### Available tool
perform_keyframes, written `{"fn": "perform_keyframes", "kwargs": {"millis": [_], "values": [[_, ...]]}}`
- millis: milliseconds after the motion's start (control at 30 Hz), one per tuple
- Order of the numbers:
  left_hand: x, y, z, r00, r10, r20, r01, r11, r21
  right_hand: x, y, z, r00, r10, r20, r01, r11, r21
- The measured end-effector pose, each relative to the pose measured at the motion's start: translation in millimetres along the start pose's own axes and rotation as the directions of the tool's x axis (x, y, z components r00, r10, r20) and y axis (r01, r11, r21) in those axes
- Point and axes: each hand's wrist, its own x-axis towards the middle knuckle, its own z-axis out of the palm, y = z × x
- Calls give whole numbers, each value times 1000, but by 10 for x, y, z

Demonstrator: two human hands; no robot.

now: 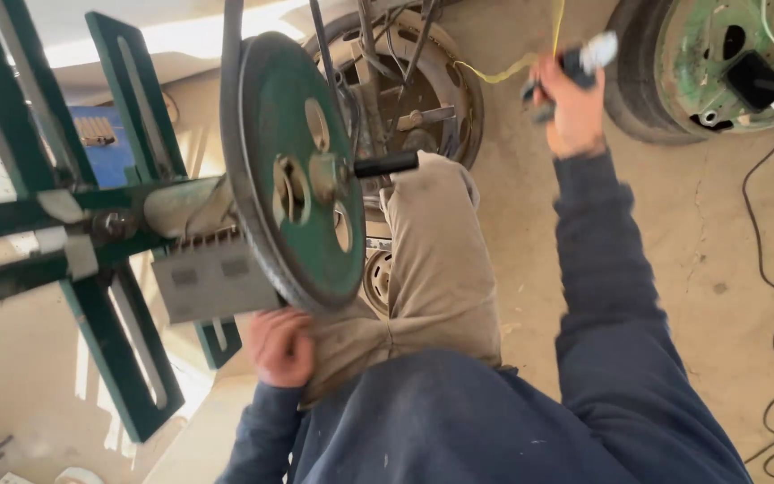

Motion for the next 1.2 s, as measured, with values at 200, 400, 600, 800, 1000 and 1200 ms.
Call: {"fn": "perform_keyframes", "kwargs": {"millis": [200, 400, 600, 800, 1000, 1200], "values": [[884, 860, 810, 811, 459, 362, -273, 845, -460, -1226, -895, 187, 969, 192, 154, -198, 980, 27], [1607, 1673, 2115, 578, 612, 539, 352, 409, -842, -1469, -1378, 249, 915, 296, 273, -306, 952, -6], [963, 1653, 1124, 431, 496, 754, 557, 511, -655, -1076, -1523, -622, 994, 110, -5, -109, 991, 71], [428, 970, 598, 477, 282, 832, 769, 325, -551, -1320, -1192, -965, 992, 126, 29, -127, 992, 29], [560, 1189, 612, 561, 233, 794, 808, 54, -587, -2445, -523, -718, 919, 394, -19, -391, 906, -163], [698, 1277, 868, 533, 210, 819, 828, 68, -556, -3086, -926, 307, 897, 312, 313, 111, 526, -843]]}}
